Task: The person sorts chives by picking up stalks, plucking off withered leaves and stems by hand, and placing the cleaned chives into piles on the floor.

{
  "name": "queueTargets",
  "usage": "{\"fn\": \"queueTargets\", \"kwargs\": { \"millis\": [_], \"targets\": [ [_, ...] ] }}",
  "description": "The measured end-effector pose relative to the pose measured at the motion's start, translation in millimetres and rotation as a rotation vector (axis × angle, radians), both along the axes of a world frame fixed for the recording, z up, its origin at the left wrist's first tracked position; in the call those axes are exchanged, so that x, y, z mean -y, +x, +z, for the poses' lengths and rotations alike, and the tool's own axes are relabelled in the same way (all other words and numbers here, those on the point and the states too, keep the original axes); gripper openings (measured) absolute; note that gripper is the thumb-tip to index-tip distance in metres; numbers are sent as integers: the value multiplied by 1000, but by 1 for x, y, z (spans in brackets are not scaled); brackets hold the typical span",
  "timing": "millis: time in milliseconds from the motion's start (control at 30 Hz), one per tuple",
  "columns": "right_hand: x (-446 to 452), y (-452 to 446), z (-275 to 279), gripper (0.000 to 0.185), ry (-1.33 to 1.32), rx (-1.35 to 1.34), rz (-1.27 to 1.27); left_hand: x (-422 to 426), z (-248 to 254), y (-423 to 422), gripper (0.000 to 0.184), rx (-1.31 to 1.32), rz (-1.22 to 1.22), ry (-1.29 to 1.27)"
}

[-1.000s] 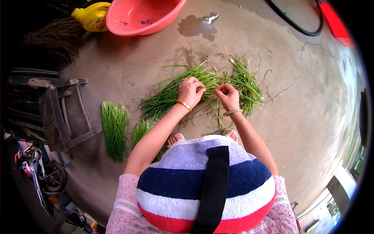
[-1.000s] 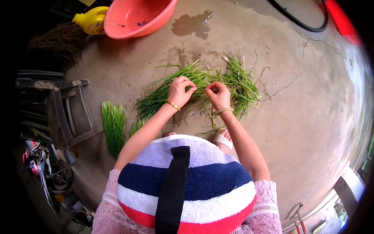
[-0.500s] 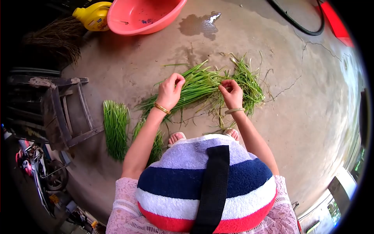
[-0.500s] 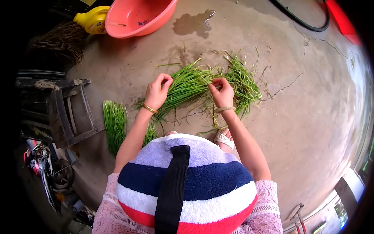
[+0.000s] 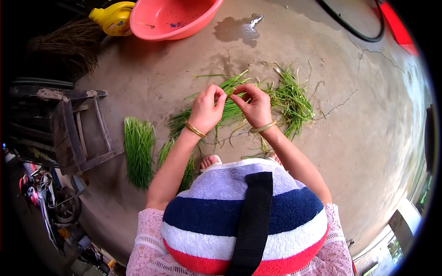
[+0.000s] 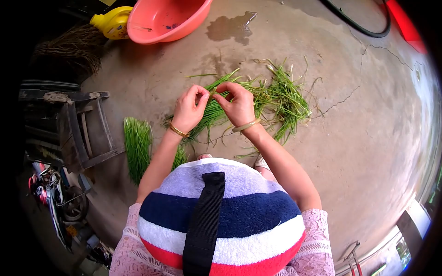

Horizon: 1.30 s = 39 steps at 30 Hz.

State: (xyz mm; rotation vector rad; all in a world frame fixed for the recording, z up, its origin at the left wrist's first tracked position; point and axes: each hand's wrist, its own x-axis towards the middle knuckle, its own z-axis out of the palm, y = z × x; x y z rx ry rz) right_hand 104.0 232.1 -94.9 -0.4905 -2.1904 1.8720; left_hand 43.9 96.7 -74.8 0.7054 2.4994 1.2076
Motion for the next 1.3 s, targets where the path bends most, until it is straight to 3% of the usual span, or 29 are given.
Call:
{"fn": "queueTargets", "kwargs": {
  "millis": [233, 367, 500, 567, 633, 700, 733, 833, 933, 1100, 1300],
  "targets": [
    [3, 5, 3, 9, 211, 1, -17, -2, -6, 3, 7, 161, 79, 75],
    [9, 10, -1, 9, 260, -9, 42, 2, -21, 2, 6, 295, 145, 281],
    [13, 16, -16, 9, 190, 64, 342, 8, -17, -1, 4, 367, 153, 378],
    [17, 17, -25, 13, -395, 178, 169, 9, -14, 2, 4, 374, 141, 375],
    [7, 13, -7, 18, -649, 312, 90, 10, -18, 7, 4, 314, 75, 336],
    [2, 15, -8, 17, -552, 288, 122, 10, -20, 13, 9, 238, -42, 179],
    [0, 16, -14, 17, -551, 289, 126, 10, -15, 17, 17, 70, -137, 74],
    [-7, 24, -27, 20, -647, 278, 57, 13, -14, 24, 25, 77, -174, 103],
    [-16, 30, -25, 20, -704, 281, 19, 24, -9, 18, 25, 75, -83, 101],
    [-29, 37, -32, 20, -976, 263, -24, 45, -1, -1, 20, -229, 157, -53],
    [-16, 34, -23, 17, -959, 267, -24, 19, 9, 1, 20, -204, -3, 55]
  ]
}}
